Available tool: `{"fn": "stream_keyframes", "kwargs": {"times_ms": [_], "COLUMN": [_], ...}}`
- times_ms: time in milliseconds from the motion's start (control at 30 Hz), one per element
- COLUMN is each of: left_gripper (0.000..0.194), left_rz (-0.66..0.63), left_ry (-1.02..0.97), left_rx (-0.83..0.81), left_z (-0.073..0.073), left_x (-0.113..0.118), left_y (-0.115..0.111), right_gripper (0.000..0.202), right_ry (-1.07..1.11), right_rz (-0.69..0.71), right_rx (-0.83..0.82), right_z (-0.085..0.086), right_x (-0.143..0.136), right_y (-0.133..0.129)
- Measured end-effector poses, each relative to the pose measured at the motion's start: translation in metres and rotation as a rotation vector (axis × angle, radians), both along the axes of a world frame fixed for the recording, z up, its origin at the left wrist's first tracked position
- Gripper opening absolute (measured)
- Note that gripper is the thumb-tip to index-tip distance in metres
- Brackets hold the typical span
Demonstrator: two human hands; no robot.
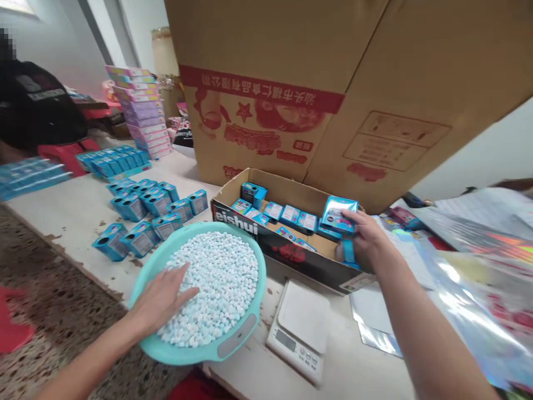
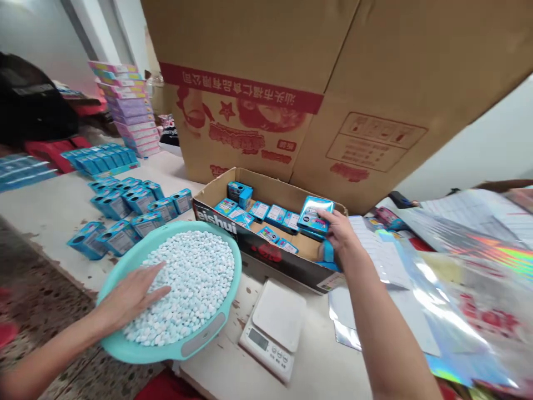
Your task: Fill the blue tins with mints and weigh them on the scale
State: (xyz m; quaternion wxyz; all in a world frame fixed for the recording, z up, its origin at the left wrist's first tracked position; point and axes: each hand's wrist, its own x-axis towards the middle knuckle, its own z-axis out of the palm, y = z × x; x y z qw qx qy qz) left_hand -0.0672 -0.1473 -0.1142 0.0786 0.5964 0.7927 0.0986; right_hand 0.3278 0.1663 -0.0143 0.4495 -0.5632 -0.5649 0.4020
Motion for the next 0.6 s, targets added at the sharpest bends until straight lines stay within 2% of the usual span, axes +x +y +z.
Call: {"fn": "stream_keyframes", "kwargs": {"times_ms": [67,167,267,367,500,533,600], "left_gripper": [0.076,0.077,0.075,0.076,0.065,0.060,0.049], "left_rz": [0.003,-0.044,-0.113,-0.246,-0.413,-0.449,-0.507], "left_ry": [0.027,-0.010,-0.086,-0.056,0.075,0.104,0.152], "left_rx": [-0.068,-0.081,-0.042,0.026,0.137,0.166,0.209], "left_z": [-0.012,-0.023,-0.025,-0.021,-0.014,-0.012,-0.009], "left_x": [0.005,0.013,0.024,0.040,0.059,0.061,0.063], "left_y": [0.003,0.005,0.002,0.000,0.008,0.012,0.023], "right_gripper": [0.029,0.034,0.033,0.037,0.079,0.084,0.082], "right_ry": [0.142,0.304,0.375,0.467,0.510,0.477,0.394], "right_rz": [0.009,0.040,-0.003,-0.096,-0.253,-0.275,-0.306], "right_rx": [-0.034,-0.116,-0.234,-0.418,-0.585,-0.598,-0.607], "right_z": [0.003,-0.010,-0.027,-0.037,-0.043,-0.046,-0.053], "right_x": [0.014,0.037,0.055,0.067,0.078,0.082,0.089], "right_y": [-0.032,-0.094,-0.158,-0.209,-0.250,-0.257,-0.269]}}
